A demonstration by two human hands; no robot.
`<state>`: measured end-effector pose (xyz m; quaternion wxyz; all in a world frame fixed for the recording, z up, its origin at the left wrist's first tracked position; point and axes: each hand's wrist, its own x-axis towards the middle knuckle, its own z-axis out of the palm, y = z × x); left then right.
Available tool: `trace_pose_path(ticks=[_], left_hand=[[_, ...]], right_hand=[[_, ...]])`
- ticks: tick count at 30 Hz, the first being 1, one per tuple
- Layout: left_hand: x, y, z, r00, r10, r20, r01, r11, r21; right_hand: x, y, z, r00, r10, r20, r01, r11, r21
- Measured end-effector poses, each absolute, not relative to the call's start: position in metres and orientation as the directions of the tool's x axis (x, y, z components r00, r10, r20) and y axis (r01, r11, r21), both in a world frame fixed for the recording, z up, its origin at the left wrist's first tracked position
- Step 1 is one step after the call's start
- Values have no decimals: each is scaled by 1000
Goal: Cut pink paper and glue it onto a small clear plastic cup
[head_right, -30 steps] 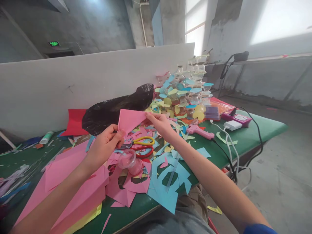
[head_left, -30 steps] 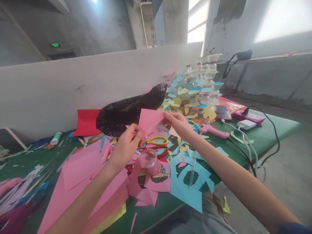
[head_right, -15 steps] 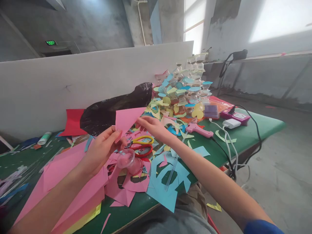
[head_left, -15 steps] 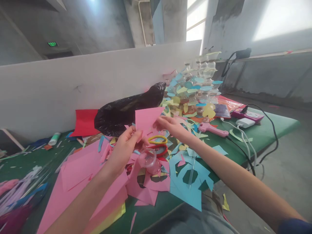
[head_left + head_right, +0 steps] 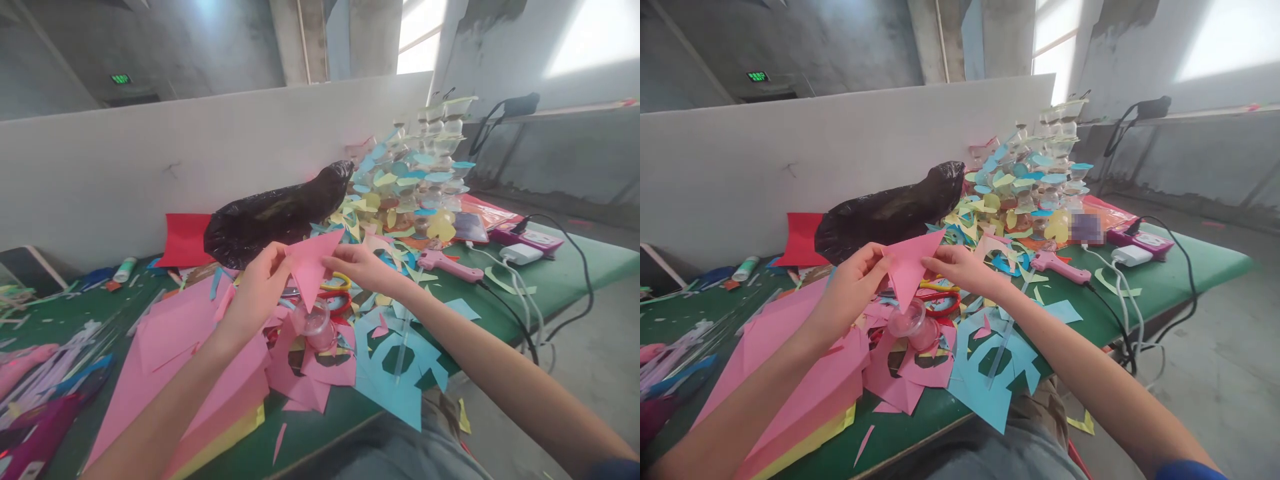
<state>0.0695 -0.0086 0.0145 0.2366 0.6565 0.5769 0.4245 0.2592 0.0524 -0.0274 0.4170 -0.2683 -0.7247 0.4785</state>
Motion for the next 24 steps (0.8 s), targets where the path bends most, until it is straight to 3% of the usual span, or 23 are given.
trace_pose_path(ticks=[7,13,21,24], left_hand=[[64,-4,14,22,986,163,461,-155,874],[69,-5,15,-11,993,113,306,-104,946],[66,-5,14,-24,990,137,218,-128,968],[65,-5,13,8,988,155,151,-154,976]], right_hand=[[260,53,-23,-448,811,376,-98,373,-923],[261,53,-27,-514,771,376,-208,313,-927],[260,53,-26,-539,749,387,-257,291,-922],[259,53,-27,-511,788,344,-293,217,-931]])
